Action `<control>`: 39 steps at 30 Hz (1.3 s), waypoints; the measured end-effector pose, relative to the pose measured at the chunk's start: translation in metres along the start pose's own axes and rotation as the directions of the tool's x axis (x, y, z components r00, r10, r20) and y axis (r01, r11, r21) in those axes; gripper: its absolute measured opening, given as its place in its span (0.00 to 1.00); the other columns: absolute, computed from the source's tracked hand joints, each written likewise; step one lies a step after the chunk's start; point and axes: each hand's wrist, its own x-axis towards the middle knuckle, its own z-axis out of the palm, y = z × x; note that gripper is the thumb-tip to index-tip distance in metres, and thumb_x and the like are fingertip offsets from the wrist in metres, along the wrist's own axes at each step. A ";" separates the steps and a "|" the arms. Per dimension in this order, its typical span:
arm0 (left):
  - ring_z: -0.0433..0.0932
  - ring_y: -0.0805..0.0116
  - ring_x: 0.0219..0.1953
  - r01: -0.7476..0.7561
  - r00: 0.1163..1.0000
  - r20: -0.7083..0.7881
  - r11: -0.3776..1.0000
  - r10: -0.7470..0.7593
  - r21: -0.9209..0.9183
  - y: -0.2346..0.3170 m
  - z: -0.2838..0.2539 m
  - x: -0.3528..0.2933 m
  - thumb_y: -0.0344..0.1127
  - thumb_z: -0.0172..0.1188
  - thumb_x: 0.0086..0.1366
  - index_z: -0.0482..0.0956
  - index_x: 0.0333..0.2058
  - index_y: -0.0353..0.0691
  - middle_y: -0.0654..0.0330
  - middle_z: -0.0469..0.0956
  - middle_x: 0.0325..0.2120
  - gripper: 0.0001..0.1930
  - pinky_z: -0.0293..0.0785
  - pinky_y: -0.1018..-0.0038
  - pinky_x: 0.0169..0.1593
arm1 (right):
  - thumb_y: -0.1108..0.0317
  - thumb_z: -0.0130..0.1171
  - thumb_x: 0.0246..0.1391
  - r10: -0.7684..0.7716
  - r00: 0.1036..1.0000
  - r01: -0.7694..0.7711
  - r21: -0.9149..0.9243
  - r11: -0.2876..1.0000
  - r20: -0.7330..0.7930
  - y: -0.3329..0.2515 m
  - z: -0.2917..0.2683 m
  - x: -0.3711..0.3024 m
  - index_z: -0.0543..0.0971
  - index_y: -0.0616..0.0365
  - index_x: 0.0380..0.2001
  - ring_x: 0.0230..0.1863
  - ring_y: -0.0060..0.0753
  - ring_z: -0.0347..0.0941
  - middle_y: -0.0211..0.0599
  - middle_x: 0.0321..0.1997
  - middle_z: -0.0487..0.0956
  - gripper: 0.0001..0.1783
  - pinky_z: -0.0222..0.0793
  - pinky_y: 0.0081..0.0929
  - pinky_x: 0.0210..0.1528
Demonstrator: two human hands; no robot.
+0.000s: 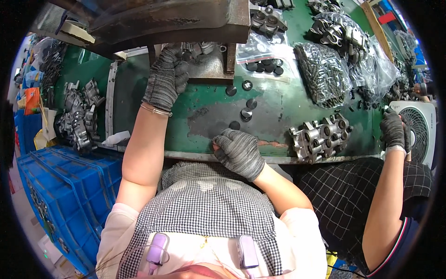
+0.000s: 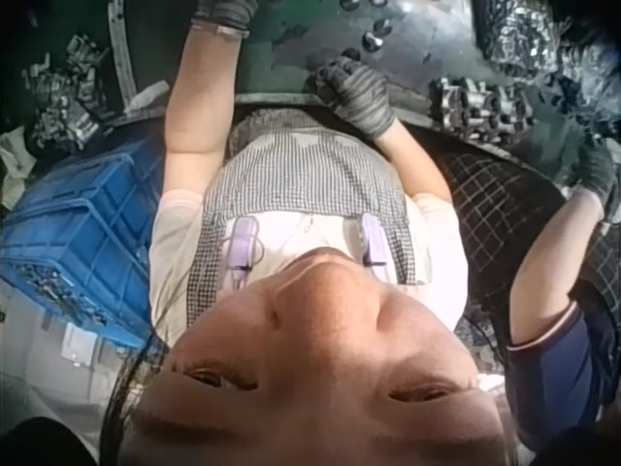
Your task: Assembling small metal components using a production line press.
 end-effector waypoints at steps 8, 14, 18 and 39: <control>0.56 0.76 0.05 -0.007 1.000 0.000 1.000 0.007 0.012 -0.004 -0.001 0.003 0.56 0.57 0.57 0.72 0.23 0.48 0.70 0.61 0.07 0.18 0.51 0.77 0.09 | 0.71 0.61 0.39 0.015 1.000 -0.014 -0.011 1.000 0.020 -0.002 0.000 -0.003 0.76 0.58 0.28 0.27 0.45 0.73 0.39 0.25 0.74 0.09 0.69 0.37 0.28; 0.58 0.76 0.05 -0.034 0.999 -0.042 0.999 0.034 -0.001 -0.006 0.000 0.007 0.56 0.58 0.56 0.72 0.20 0.46 0.69 0.64 0.08 0.19 0.53 0.77 0.08 | 0.70 0.61 0.39 0.061 0.997 -0.058 -0.047 0.997 0.053 -0.001 0.001 -0.003 0.77 0.58 0.31 0.30 0.44 0.73 0.41 0.29 0.74 0.11 0.70 0.36 0.30; 0.58 0.76 0.04 -0.120 0.993 0.021 0.993 0.120 -0.010 -0.020 -0.009 0.001 0.55 0.58 0.56 0.75 0.22 0.44 0.67 0.66 0.08 0.19 0.52 0.78 0.07 | 0.71 0.60 0.43 -0.031 0.986 0.026 -0.034 0.999 -0.164 0.006 0.005 -0.001 0.74 0.60 0.42 0.28 0.43 0.74 0.45 0.30 0.75 0.18 0.70 0.34 0.30; 0.62 0.78 0.08 -0.189 0.831 0.556 0.943 0.005 0.274 -0.044 0.008 -0.135 0.49 0.53 0.62 0.74 0.26 0.36 0.66 0.66 0.10 0.19 0.57 0.82 0.14 | 0.53 0.72 0.36 0.127 0.858 -0.119 0.048 0.992 -0.499 0.004 -0.070 0.034 0.60 0.57 0.56 0.39 0.45 0.74 0.45 0.40 0.75 0.47 0.71 0.39 0.42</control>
